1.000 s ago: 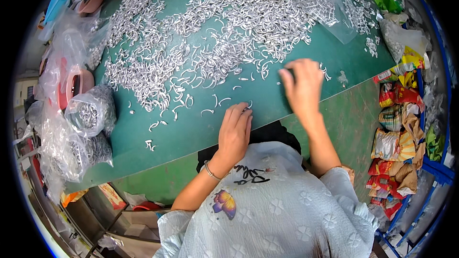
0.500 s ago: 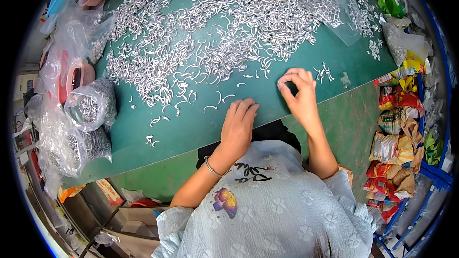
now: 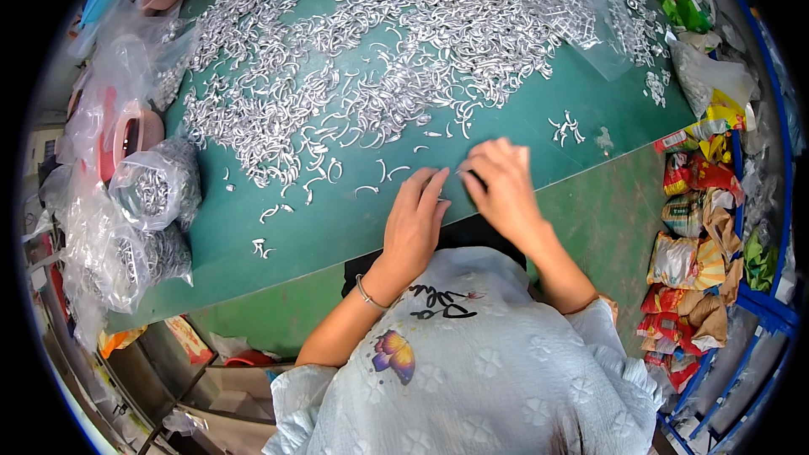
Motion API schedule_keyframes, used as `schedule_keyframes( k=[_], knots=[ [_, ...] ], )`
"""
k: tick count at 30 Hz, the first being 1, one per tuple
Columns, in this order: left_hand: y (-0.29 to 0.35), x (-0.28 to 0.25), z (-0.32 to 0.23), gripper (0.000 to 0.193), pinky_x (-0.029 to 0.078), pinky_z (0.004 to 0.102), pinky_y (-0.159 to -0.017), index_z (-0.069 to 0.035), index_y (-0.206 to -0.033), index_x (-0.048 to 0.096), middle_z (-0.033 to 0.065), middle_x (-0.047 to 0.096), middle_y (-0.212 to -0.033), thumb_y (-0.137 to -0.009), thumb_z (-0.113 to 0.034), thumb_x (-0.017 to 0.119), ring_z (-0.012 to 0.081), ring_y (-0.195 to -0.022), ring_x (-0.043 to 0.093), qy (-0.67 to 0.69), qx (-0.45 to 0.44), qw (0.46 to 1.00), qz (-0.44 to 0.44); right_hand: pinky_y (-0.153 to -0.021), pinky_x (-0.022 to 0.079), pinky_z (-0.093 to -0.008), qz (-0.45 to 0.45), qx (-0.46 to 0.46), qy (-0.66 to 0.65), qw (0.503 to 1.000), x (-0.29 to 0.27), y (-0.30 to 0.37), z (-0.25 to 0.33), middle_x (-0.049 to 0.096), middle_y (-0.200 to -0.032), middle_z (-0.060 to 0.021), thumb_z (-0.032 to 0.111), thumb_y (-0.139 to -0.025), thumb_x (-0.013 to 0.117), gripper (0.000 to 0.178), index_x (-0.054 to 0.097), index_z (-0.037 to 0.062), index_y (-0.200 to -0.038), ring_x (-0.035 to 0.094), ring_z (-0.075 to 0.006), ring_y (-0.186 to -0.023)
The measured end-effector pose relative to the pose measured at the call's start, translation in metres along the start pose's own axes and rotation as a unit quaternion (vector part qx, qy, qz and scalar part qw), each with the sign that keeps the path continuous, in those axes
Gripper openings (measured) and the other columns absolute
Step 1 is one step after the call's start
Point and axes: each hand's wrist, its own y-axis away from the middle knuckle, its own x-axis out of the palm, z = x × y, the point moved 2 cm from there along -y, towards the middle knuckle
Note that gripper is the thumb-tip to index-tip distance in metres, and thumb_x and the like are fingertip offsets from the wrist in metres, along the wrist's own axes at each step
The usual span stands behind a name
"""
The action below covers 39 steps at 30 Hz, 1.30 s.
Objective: The person sorts through a large quantity of small curved metal parts on a workbench, picking up individual pieces and small handfuls and placing them into plastic bags.
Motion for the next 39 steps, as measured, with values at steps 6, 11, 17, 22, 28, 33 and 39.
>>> schedule_keyframes(
  k=[6, 11, 17, 22, 28, 33, 39],
  knots=[
    [-0.001, -0.002, -0.005, 0.051, 0.046, 0.0384, -0.084, -0.003, -0.125, 0.052, 0.0128, 0.051, -0.123, -0.077, 0.001, 0.068, 0.0308, -0.101, 0.053, -0.079, 0.046, 0.994, 0.065, -0.076, 0.036, -0.0369, -0.085, 0.009, -0.046, 0.995, -0.001, -0.033, -0.004, 0.059, -0.089, -0.0043, 0.006, -0.075, 0.07, 0.01, 0.067, 0.0071, -0.085, 0.052, -0.0249, -0.087],
    [-0.002, 0.0, -0.001, 0.028, 0.046, 0.0381, -0.081, -0.001, -0.103, 0.062, 0.0113, 0.055, -0.114, -0.076, 0.002, 0.067, 0.0298, -0.096, 0.053, -0.046, 0.065, 0.996, 0.029, -0.077, 0.036, -0.0371, -0.039, -0.061, 0.055, 0.996, 0.018, -0.042, -0.003, 0.056, -0.096, -0.0045, 0.007, -0.074, 0.07, 0.011, 0.064, 0.0062, -0.083, 0.049, -0.0247, -0.092],
    [0.014, -0.006, 0.008, 0.021, 0.047, 0.0386, -0.078, 0.0, -0.095, 0.064, 0.0118, 0.058, -0.107, -0.075, 0.003, 0.068, 0.0303, -0.091, 0.055, -0.04, 0.029, 0.998, -0.048, -0.073, 0.034, -0.0373, -0.012, -0.023, 0.031, 0.999, -0.007, -0.014, -0.009, 0.055, -0.091, -0.0039, 0.008, -0.074, 0.071, 0.012, 0.062, 0.0072, -0.081, 0.05, -0.0249, -0.089],
    [0.013, -0.009, 0.005, 0.02, 0.047, 0.0385, -0.078, 0.0, -0.094, 0.064, 0.0119, 0.059, -0.106, -0.075, 0.003, 0.069, 0.0303, -0.092, 0.056, -0.054, 0.024, 0.997, -0.047, -0.072, 0.035, -0.0373, -0.091, 0.019, 0.09, 0.992, 0.023, -0.035, 0.001, 0.054, -0.089, -0.0051, 0.011, -0.075, 0.072, 0.017, 0.061, 0.0058, -0.087, 0.05, -0.0252, -0.085],
    [0.024, -0.018, 0.012, 0.02, 0.047, 0.0385, -0.079, 0.001, -0.093, 0.064, 0.0124, 0.06, -0.104, -0.074, 0.005, 0.069, 0.0308, -0.093, 0.056, -0.053, 0.014, 0.995, -0.083, -0.072, 0.036, -0.0379, -0.022, -0.048, 0.01, 0.999, 0.025, -0.017, 0.011, 0.054, -0.089, -0.0069, 0.012, -0.077, 0.071, 0.018, 0.06, 0.0052, -0.089, 0.05, -0.0263, -0.084],
    [0.029, -0.024, 0.013, 0.021, 0.047, 0.0388, -0.08, 0.001, -0.093, 0.064, 0.0125, 0.06, -0.105, -0.074, 0.006, 0.068, 0.0314, -0.094, 0.056, -0.06, -0.001, 0.995, -0.085, -0.073, 0.037, -0.0377, -0.06, -0.042, -0.003, 0.997, 0.031, -0.036, 0.02, 0.055, -0.09, -0.0066, 0.01, -0.078, 0.069, 0.015, 0.06, 0.0052, -0.088, 0.051, -0.0263, -0.086],
    [0.037, -0.031, 0.018, 0.022, 0.047, 0.0397, -0.082, 0.001, -0.095, 0.064, 0.0128, 0.061, -0.106, -0.074, 0.008, 0.066, 0.0326, -0.096, 0.056, -0.059, -0.008, 0.992, -0.107, -0.074, 0.037, -0.0385, 0.032, -0.052, -0.055, 0.997, 0.017, -0.022, 0.01, 0.054, -0.09, -0.0077, 0.007, -0.078, 0.068, 0.015, 0.06, 0.0043, -0.09, 0.05, -0.0277, -0.086]
  ],
)
